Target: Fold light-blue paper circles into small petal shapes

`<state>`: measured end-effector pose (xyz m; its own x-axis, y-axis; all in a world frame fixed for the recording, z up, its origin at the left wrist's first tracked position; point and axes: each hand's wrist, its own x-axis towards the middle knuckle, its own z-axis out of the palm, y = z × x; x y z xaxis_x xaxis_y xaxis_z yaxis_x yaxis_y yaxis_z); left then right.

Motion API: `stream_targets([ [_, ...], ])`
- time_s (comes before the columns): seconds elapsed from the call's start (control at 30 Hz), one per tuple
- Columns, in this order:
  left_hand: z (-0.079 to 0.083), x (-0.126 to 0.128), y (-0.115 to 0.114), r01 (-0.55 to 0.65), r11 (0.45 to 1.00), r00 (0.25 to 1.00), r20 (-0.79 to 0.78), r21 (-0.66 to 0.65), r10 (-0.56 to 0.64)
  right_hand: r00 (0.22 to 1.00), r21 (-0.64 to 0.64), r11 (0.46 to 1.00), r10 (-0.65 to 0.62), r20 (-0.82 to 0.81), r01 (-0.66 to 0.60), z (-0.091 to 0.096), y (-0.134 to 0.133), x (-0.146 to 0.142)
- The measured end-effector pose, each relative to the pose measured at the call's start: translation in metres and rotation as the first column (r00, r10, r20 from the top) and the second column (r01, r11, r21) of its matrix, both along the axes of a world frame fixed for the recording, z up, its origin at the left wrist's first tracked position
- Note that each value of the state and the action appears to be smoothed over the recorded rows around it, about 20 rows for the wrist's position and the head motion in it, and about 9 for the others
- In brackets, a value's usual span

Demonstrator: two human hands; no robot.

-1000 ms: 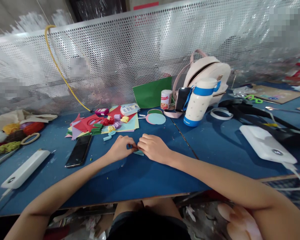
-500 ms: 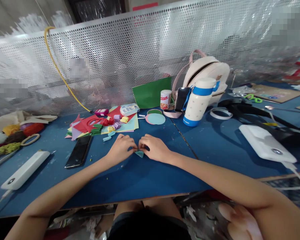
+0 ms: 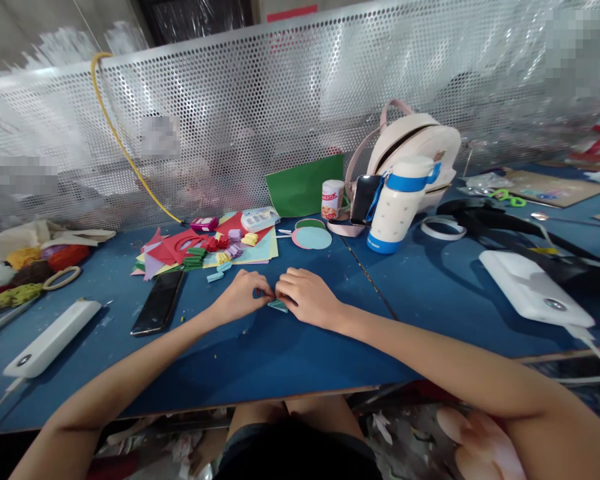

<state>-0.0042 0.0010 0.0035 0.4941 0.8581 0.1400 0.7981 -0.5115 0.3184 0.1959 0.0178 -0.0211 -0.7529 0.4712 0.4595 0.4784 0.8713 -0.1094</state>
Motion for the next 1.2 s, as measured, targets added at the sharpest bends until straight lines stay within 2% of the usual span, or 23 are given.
stream_targets([
  [0.07, -0.002, 0.001, -0.001, 0.008, 0.999, 1.000, -0.027, 0.041, -0.007, 1.000, 0.004, 1.000, -0.006, 0.010, 0.006, 0.000, 0.000, 0.000],
  [0.17, -0.006, 0.003, -0.005, 0.065, 0.978, 0.991, -0.129, 0.201, -0.039, 1.000, -0.076, 0.997, -0.017, -0.013, 0.016, 0.001, 0.001, 0.000],
  [0.3, -0.010, 0.003, -0.009, 0.225, 0.881, 0.947, -0.307, 0.417, -0.096, 0.995, -0.211, 0.975, -0.081, -0.059, 0.067, 0.003, 0.001, 0.001],
  [0.43, -0.011, 0.002, -0.013, 0.379, 0.789, 0.887, -0.432, 0.484, -0.162, 0.984, -0.319, 0.940, -0.156, -0.085, 0.121, 0.001, 0.002, 0.002],
  [0.5, -0.011, 0.001, -0.013, 0.411, 0.764, 0.874, -0.452, 0.496, -0.177, 0.978, -0.338, 0.931, -0.183, -0.103, 0.138, 0.001, 0.002, 0.002],
  [0.57, -0.010, 0.001, -0.012, 0.378, 0.779, 0.892, -0.422, 0.499, -0.162, 0.976, -0.318, 0.937, -0.190, -0.110, 0.147, 0.002, 0.001, 0.001],
  [0.63, -0.010, 0.001, -0.009, 0.289, 0.835, 0.931, -0.339, 0.468, -0.133, 0.979, -0.265, 0.953, -0.180, -0.097, 0.149, 0.003, -0.001, 0.000],
  [0.73, -0.009, 0.002, -0.004, 0.139, 0.934, 0.982, -0.168, 0.328, -0.087, 0.990, -0.147, 0.981, -0.136, -0.047, 0.128, 0.004, -0.004, -0.001],
  [0.8, -0.008, 0.002, -0.002, 0.073, 0.971, 0.995, -0.084, 0.227, -0.055, 0.994, -0.073, 0.991, -0.110, -0.003, 0.110, 0.004, -0.005, -0.001],
  [0.9, -0.007, 0.004, -0.003, 0.026, 0.987, 0.999, -0.037, 0.160, -0.020, 0.995, -0.057, 0.994, -0.091, 0.030, 0.093, 0.004, -0.003, 0.000],
  [1.03, -0.005, 0.005, -0.006, 0.050, 0.975, 0.996, -0.085, 0.214, -0.033, 0.997, -0.184, 0.981, -0.066, -0.034, 0.059, 0.003, 0.001, 0.003],
  [1.2, -0.008, 0.003, -0.004, 0.087, 0.966, 0.991, -0.118, 0.244, -0.060, 0.989, -0.286, 0.952, -0.131, -0.066, 0.107, 0.002, 0.002, 0.003],
])
